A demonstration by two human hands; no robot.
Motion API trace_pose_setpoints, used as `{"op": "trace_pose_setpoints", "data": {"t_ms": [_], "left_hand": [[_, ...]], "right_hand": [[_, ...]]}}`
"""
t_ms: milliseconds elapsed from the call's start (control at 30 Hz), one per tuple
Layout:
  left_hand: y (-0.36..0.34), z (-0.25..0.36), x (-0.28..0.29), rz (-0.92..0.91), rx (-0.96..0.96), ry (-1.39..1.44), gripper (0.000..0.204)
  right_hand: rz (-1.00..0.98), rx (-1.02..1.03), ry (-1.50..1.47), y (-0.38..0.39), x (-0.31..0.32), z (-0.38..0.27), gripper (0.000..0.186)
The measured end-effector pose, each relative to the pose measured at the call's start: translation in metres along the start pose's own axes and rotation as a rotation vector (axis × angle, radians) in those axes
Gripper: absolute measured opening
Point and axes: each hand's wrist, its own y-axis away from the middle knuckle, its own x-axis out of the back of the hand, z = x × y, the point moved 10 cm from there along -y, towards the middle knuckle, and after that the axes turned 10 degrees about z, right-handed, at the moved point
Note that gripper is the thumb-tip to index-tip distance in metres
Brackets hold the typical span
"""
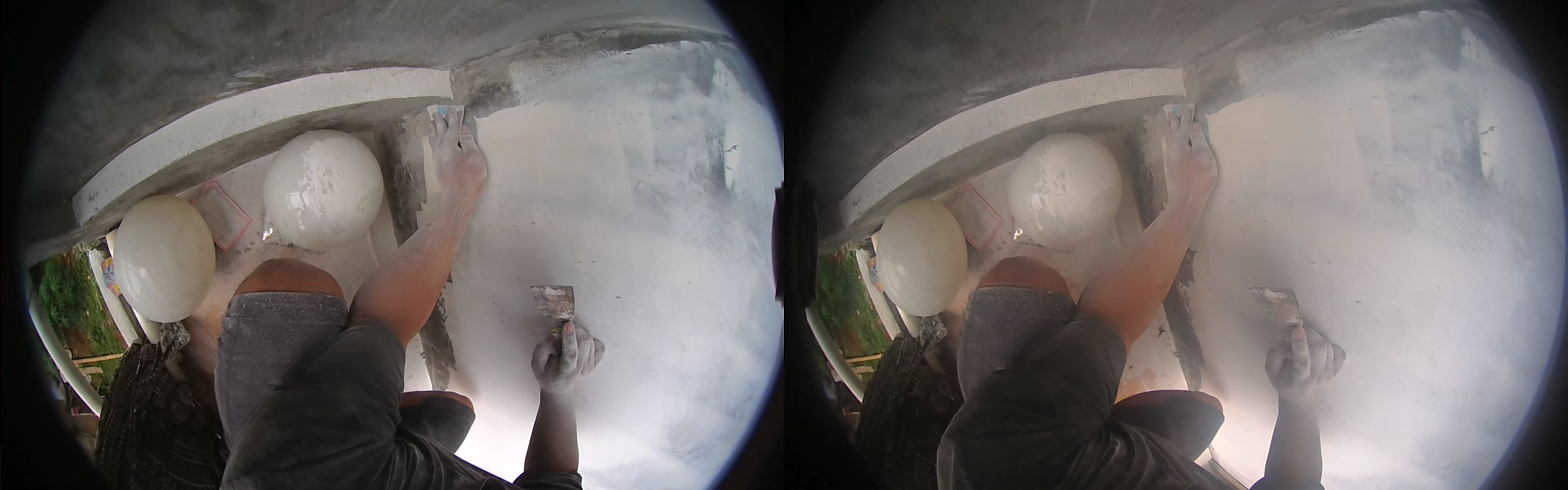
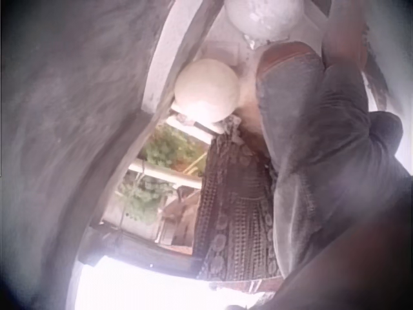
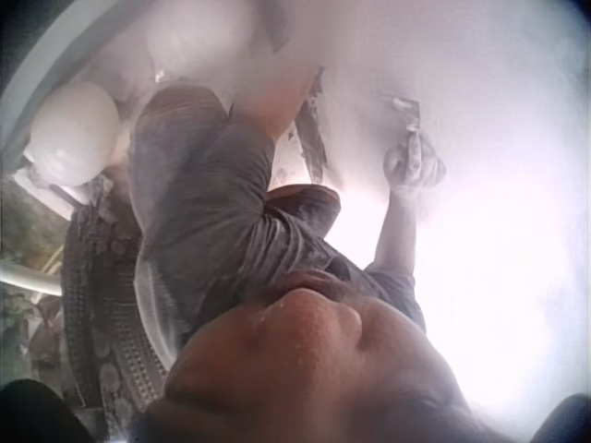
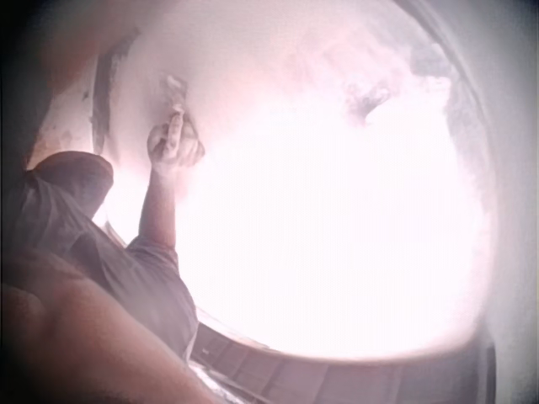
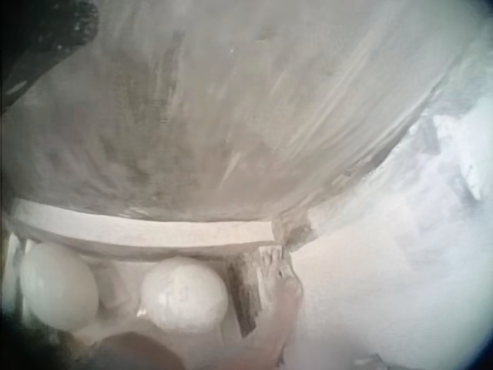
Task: The person applies and smooths white plaster onto a vertical wall using a trowel and hand. They repeatedly spread the material, scrape excess, and refine the surface along the wall edge.
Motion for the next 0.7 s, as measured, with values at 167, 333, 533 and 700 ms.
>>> {"op": "trace_pose_setpoints", "data": {"t_ms": [167,333,533,700], "left_hand": [[0.016,0.048,-0.015,-0.094,-0.159,0.052,0.046],[0.015,0.096,-0.025,-0.123,-0.284,-0.052,0.047],[-0.011,0.099,-0.033,-0.025,-0.184,0.012,0.047],[0.001,0.143,-0.054,-0.147,-0.476,-0.003,0.048]], "right_hand": [[0.007,-0.013,-0.033,-0.003,0.001,-0.001,0.071],[0.046,-0.024,-0.031,-0.007,0.006,0.001,0.077],[0.024,-0.051,-0.068,-0.007,0.005,0.004,0.078],[-0.016,-0.074,-0.122,-0.007,0.003,0.005,0.079]]}}
